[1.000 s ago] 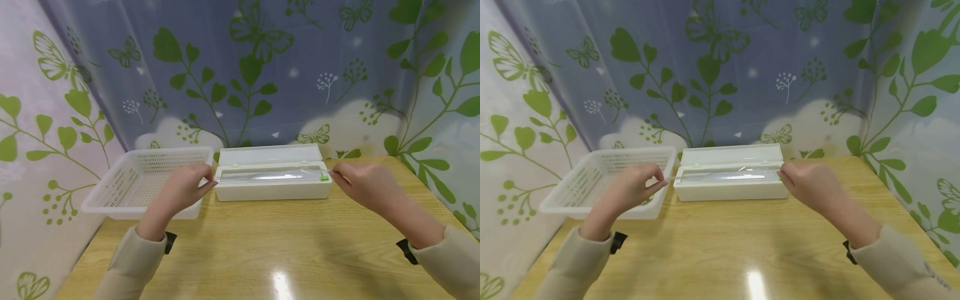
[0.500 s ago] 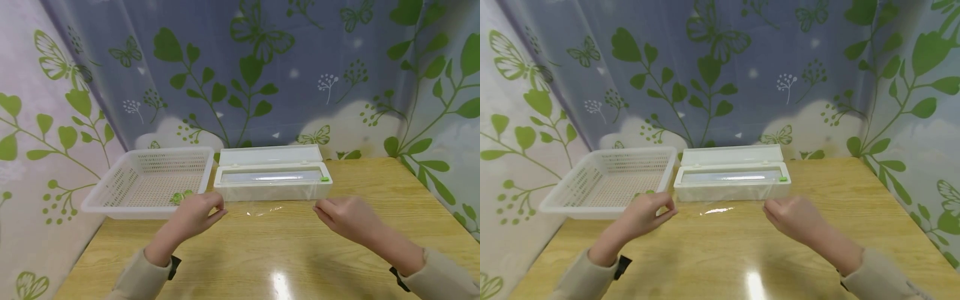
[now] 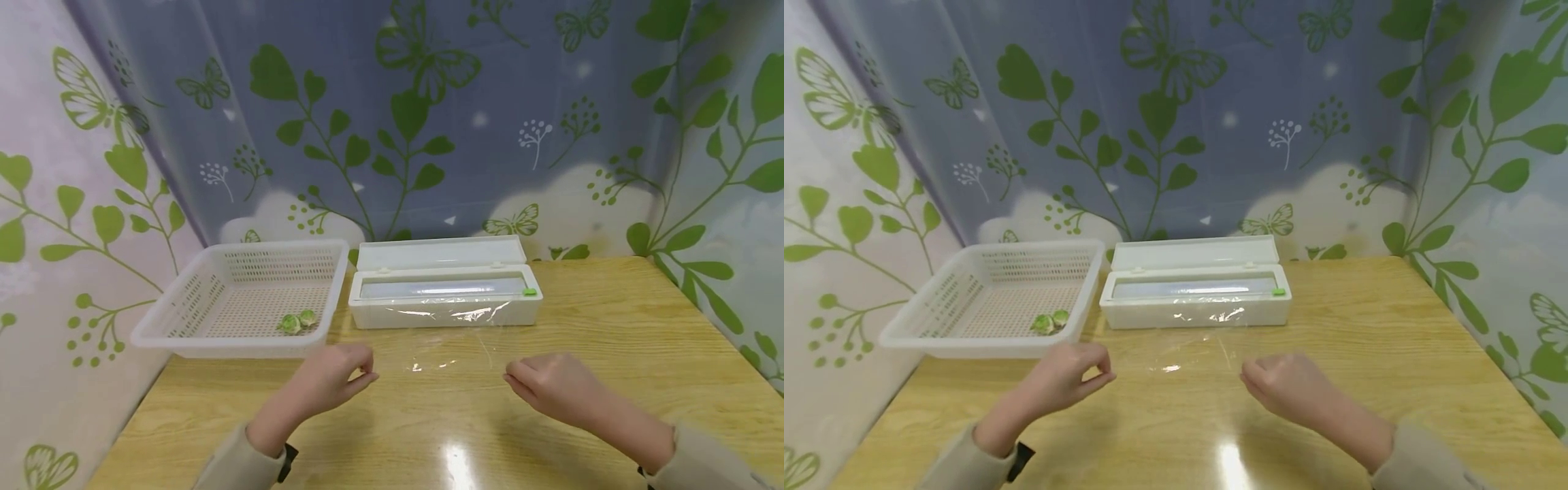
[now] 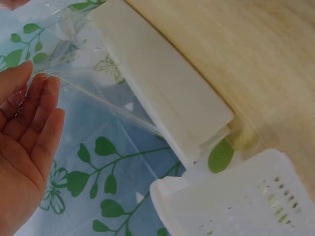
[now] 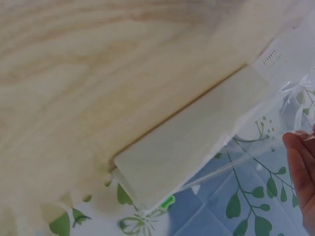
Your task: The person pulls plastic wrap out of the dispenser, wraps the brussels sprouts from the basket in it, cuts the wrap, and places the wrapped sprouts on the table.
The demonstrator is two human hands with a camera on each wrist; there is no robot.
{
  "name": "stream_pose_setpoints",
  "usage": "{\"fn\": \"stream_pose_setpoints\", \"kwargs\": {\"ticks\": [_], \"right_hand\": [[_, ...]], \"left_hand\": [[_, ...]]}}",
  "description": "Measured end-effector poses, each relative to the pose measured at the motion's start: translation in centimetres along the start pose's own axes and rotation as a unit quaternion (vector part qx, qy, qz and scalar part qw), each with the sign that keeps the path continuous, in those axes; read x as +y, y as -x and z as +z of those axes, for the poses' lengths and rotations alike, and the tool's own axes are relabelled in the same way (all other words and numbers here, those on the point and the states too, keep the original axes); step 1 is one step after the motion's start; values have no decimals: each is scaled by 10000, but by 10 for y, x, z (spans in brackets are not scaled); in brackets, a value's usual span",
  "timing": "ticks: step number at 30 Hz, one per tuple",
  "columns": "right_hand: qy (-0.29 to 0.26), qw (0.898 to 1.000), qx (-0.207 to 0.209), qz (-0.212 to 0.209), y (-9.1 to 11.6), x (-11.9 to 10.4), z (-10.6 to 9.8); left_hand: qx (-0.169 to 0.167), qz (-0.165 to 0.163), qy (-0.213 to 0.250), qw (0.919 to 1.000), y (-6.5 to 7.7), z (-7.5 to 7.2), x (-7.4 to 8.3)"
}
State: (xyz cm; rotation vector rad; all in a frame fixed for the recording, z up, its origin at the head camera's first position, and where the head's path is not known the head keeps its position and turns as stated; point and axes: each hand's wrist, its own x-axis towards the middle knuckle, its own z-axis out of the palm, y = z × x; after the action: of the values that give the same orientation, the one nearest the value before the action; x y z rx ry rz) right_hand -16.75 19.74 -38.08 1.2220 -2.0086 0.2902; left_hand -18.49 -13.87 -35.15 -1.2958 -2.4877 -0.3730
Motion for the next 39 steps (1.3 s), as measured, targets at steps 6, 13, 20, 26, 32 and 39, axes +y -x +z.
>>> {"fn": "stream_pose_setpoints", "kwargs": {"ticks": [6, 13, 20, 26, 32, 39], "right_hand": [[-40, 9998, -187, 109, 20, 0, 4], [-241, 9992, -284, 136, 39, 6, 2], [-215, 9991, -369, -78, 53, 10, 3], [-68, 9982, -555, -207, 61, 11, 4], [-341, 9970, -692, -71, 71, 15, 3], [-84, 9957, -908, -169, 71, 13, 4]], "left_hand": [[-320, -190, 189, 9991, 11, 5, -2], [-487, -341, 141, 9981, 21, 10, -8], [-924, -339, -1, 9951, 24, 18, -8], [-1138, -155, -405, 9926, 26, 26, -7], [-974, 110, -709, 9927, 29, 35, -9], [-1163, 271, -1117, 9865, 28, 44, -6]]}}
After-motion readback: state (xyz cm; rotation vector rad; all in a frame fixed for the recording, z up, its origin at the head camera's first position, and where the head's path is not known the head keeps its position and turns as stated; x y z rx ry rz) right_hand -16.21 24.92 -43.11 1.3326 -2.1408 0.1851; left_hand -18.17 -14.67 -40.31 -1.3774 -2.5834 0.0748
